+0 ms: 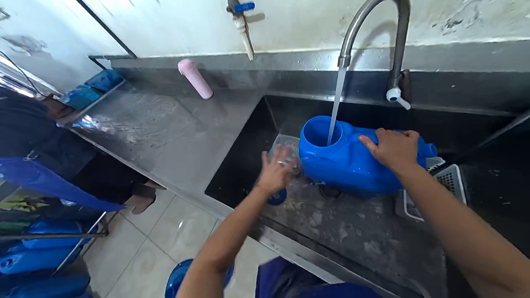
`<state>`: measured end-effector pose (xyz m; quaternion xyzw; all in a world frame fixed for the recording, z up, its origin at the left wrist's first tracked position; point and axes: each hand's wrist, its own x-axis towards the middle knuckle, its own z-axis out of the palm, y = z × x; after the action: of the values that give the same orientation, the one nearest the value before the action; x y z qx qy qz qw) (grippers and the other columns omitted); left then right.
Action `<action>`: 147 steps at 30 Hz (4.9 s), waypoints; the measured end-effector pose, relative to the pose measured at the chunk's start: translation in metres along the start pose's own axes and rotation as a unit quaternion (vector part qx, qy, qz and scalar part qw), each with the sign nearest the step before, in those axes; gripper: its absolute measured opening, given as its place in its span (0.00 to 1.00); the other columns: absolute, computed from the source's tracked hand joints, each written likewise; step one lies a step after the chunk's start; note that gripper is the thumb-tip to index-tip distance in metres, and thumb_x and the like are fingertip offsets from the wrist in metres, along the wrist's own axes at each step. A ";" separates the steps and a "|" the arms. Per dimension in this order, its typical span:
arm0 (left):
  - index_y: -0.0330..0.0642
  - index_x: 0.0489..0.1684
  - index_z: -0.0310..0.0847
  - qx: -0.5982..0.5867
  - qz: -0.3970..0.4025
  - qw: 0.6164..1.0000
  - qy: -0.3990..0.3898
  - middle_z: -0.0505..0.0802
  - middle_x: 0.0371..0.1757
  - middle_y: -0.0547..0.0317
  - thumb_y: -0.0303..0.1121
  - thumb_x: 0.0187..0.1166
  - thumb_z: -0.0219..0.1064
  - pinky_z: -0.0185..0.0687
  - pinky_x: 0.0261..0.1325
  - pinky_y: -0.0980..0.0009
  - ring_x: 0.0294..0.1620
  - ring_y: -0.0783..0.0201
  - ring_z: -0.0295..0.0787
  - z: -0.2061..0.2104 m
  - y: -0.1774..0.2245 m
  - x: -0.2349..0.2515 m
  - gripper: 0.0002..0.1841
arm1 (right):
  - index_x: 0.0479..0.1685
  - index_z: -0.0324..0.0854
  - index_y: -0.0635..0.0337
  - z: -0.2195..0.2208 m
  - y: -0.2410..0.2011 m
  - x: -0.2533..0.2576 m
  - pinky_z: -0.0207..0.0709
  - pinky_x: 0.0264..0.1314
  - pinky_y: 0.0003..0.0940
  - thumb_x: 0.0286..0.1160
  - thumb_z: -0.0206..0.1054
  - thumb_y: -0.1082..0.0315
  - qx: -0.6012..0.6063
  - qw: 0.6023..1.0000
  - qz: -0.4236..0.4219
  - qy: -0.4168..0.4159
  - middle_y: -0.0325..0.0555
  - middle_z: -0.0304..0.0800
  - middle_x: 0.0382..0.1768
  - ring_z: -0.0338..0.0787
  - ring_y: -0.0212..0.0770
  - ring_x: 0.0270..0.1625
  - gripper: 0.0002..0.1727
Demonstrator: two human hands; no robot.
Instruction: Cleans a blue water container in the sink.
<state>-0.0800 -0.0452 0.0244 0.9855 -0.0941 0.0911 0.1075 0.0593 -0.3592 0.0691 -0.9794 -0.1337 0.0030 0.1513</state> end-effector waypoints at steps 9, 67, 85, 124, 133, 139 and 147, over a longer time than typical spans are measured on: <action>0.44 0.91 0.62 0.044 -0.385 0.920 -0.066 0.49 0.95 0.32 0.45 0.66 0.83 0.29 0.76 0.11 0.93 0.21 0.33 -0.085 -0.173 -0.098 0.49 | 0.64 0.76 0.73 -0.028 -0.056 0.051 0.83 0.56 0.39 0.83 0.63 0.73 0.388 0.921 -0.035 0.005 0.58 0.87 0.51 0.89 0.41 0.48 0.15; 0.46 0.98 0.39 -0.009 -0.312 0.931 -0.189 0.39 0.98 0.45 0.46 0.82 0.65 0.26 0.87 0.23 0.96 0.32 0.24 -0.055 -0.204 0.040 0.46 | 0.72 0.76 0.69 0.259 -0.263 -0.036 0.74 0.73 0.66 0.68 0.77 0.70 0.178 0.863 -0.046 -0.470 0.72 0.85 0.64 0.84 0.67 0.68 0.31; 0.29 0.79 0.72 -0.185 -0.194 0.835 -0.480 0.81 0.76 0.30 0.39 0.89 0.62 0.61 0.84 0.39 0.81 0.37 0.74 -0.005 -0.075 -0.044 0.26 | 0.74 0.77 0.71 -0.018 -0.100 0.048 0.52 0.84 0.72 0.90 0.58 0.56 0.103 0.992 -0.005 -0.076 0.73 0.68 0.81 0.61 0.72 0.87 0.27; 0.28 0.76 0.74 -0.166 -0.234 0.838 -0.464 0.81 0.75 0.30 0.38 0.90 0.60 0.64 0.81 0.40 0.79 0.38 0.75 -0.005 -0.092 -0.042 0.24 | 0.84 0.65 0.71 -0.011 -0.125 0.044 0.49 0.87 0.72 0.90 0.54 0.48 0.054 0.995 0.024 -0.077 0.79 0.59 0.85 0.57 0.75 0.89 0.36; 0.30 0.76 0.75 -0.156 -0.285 0.826 -0.461 0.81 0.76 0.33 0.39 0.88 0.62 0.66 0.80 0.42 0.79 0.41 0.76 -0.001 -0.093 -0.045 0.24 | 0.79 0.73 0.69 -0.014 -0.145 0.036 0.52 0.82 0.75 0.89 0.58 0.57 -0.012 0.989 -0.057 -0.133 0.70 0.64 0.85 0.59 0.71 0.89 0.28; 0.30 0.74 0.76 -0.158 -0.285 0.831 -0.451 0.82 0.74 0.31 0.38 0.88 0.61 0.67 0.79 0.40 0.78 0.40 0.77 -0.001 -0.093 -0.047 0.23 | 0.60 0.82 0.78 -0.020 -0.120 0.036 0.66 0.77 0.62 0.92 0.57 0.60 0.162 0.970 -0.089 -0.156 0.77 0.84 0.62 0.82 0.68 0.69 0.24; 0.29 0.75 0.75 -0.140 -0.258 0.833 -0.469 0.81 0.76 0.31 0.39 0.89 0.60 0.65 0.81 0.40 0.80 0.39 0.75 0.001 -0.092 -0.044 0.24 | 0.87 0.65 0.61 -0.017 -0.128 0.040 0.57 0.80 0.74 0.85 0.61 0.55 0.035 0.995 0.010 -0.092 0.77 0.58 0.86 0.55 0.76 0.89 0.34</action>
<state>-0.1034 0.0504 -0.0032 0.8732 0.1125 -0.4268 0.2066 0.0656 -0.2365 0.1244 -0.9704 -0.1368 0.0989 0.1727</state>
